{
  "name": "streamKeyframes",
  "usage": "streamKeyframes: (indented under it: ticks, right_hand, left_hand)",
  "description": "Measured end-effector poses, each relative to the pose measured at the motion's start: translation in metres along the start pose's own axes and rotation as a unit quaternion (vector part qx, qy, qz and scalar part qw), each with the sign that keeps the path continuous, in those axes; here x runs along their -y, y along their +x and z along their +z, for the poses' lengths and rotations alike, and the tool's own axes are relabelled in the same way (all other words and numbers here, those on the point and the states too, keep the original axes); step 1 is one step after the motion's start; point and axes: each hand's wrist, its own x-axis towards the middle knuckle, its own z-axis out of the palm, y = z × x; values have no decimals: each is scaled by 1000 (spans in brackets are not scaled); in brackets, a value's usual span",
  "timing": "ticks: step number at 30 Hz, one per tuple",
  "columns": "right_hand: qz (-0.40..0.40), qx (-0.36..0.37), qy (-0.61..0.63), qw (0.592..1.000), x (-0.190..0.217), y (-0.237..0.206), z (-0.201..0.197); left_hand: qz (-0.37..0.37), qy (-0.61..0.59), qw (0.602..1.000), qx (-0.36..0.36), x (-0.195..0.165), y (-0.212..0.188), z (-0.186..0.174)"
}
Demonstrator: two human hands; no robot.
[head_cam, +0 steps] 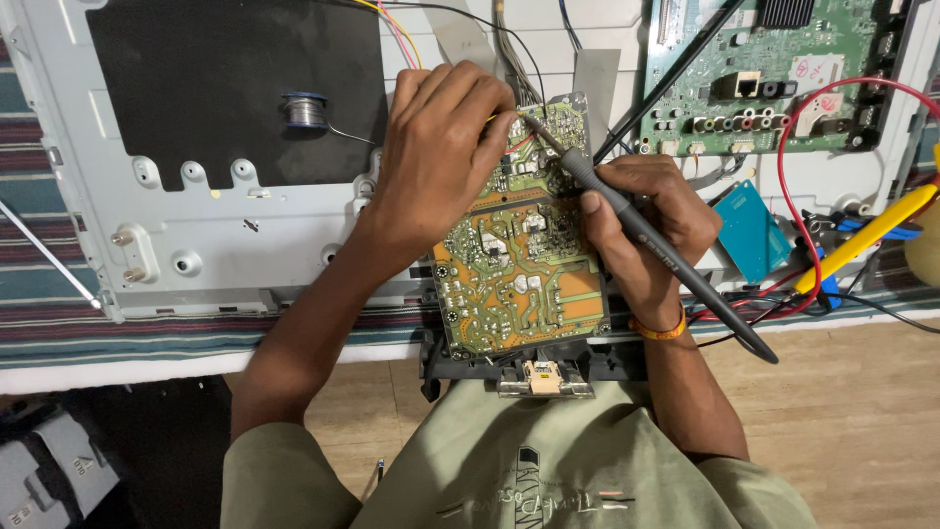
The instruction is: The person solders wires to a circuit board using a soldering iron and solder wire, then uses a screwdriver to remove screws from the board and a wire cutter to trim wires. The person handles multiple circuit boards and wires throughout the task.
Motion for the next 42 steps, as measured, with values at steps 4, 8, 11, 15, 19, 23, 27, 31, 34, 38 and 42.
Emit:
streamKeyframes:
  ticks: [4,8,11,15,19,23,27,31,34,38,42]
  right_hand:
    - [13,-26,27,999,-1,-4,-2]
    - [47,-64,81,994,4,-6,-1]
    - [76,-91,115,986,13,-5,-2]
    - [-9,-64,-5,998,25,2,-5]
    - [-94,-35,-50,994,34,18,1]
    - [-156,34,-56,986,39,38,11]
    - [-165,50,-81,982,46,43,19]
    - [-177,50,-110,977,49,40,22]
    - [-178,34,-107,978,47,39,24]
    - [-169,29,-89,981,45,38,25]
    - [-166,41,-76,982,45,35,26]
  left_hand:
    - [-12,-35,999,-9,0,2,-5]
    - [-13,-75,997,-15,-2,4,-8]
    - [-2,-95,995,-16,-4,2,-9]
    - [1,-128,991,-31,-9,-3,-11]
    - [9,-142,989,-36,-13,-6,-16]
    - [24,-145,988,-37,-16,-8,-21]
    - [18,-153,987,-43,-19,-10,-24]
    - [15,-159,986,-39,-19,-11,-24]
    - [26,-156,987,-43,-19,-12,-24]
    - [27,-162,986,-32,-19,-13,-24]
    - [29,-162,986,-33,-19,-13,-24]
